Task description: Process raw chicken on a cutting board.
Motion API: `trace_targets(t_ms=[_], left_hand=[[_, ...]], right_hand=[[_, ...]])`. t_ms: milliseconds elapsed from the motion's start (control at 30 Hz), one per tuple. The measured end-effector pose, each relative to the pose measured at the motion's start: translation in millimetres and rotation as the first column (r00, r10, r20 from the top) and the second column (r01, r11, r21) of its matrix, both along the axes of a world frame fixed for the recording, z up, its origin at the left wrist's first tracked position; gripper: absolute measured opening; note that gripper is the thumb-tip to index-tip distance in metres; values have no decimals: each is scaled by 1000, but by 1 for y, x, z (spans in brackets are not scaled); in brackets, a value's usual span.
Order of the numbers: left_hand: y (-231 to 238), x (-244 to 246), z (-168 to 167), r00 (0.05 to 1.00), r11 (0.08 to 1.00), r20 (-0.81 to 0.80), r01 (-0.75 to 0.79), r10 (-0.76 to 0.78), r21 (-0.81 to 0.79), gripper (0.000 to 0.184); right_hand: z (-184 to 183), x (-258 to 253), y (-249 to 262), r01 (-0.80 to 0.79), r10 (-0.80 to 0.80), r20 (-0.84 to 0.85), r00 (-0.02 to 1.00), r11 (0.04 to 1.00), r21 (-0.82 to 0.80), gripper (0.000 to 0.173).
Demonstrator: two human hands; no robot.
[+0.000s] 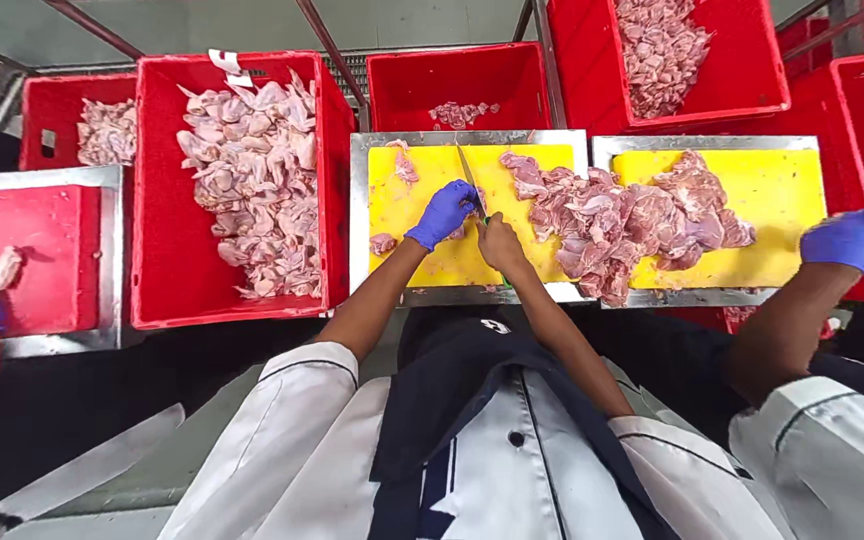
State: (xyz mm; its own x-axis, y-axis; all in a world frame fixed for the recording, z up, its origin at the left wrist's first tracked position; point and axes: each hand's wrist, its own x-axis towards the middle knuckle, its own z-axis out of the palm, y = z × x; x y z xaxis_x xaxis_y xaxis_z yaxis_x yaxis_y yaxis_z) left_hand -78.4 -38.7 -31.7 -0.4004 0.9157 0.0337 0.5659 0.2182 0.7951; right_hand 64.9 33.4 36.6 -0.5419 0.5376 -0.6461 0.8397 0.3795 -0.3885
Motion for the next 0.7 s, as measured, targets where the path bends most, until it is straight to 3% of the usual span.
trace_targets(t_ms=[167, 300, 400, 533, 700], left_hand=[[1, 11, 0, 993, 993, -17, -116, 115, -30, 14], [-21, 14, 2, 976, 979, 82, -202, 201, 2, 40], [-46, 18, 11, 948, 947, 35, -313, 316, -68, 39], [-51, 23, 12, 967, 954, -28, -253, 252, -163, 22], [-45, 24, 10, 984, 971, -3, -176, 178, -160, 18]], right_hand=[[9, 101, -23, -3, 8, 117, 993, 999, -47, 53], [18, 136, -15, -61, 59, 195, 979, 998, 5, 54], [29, 126, -16, -154, 126, 193, 973, 979, 137, 54], [41, 110, -21, -301, 268, 241, 933, 947, 111, 52], [9, 47, -21, -211, 200, 111, 974, 972, 102, 52]])
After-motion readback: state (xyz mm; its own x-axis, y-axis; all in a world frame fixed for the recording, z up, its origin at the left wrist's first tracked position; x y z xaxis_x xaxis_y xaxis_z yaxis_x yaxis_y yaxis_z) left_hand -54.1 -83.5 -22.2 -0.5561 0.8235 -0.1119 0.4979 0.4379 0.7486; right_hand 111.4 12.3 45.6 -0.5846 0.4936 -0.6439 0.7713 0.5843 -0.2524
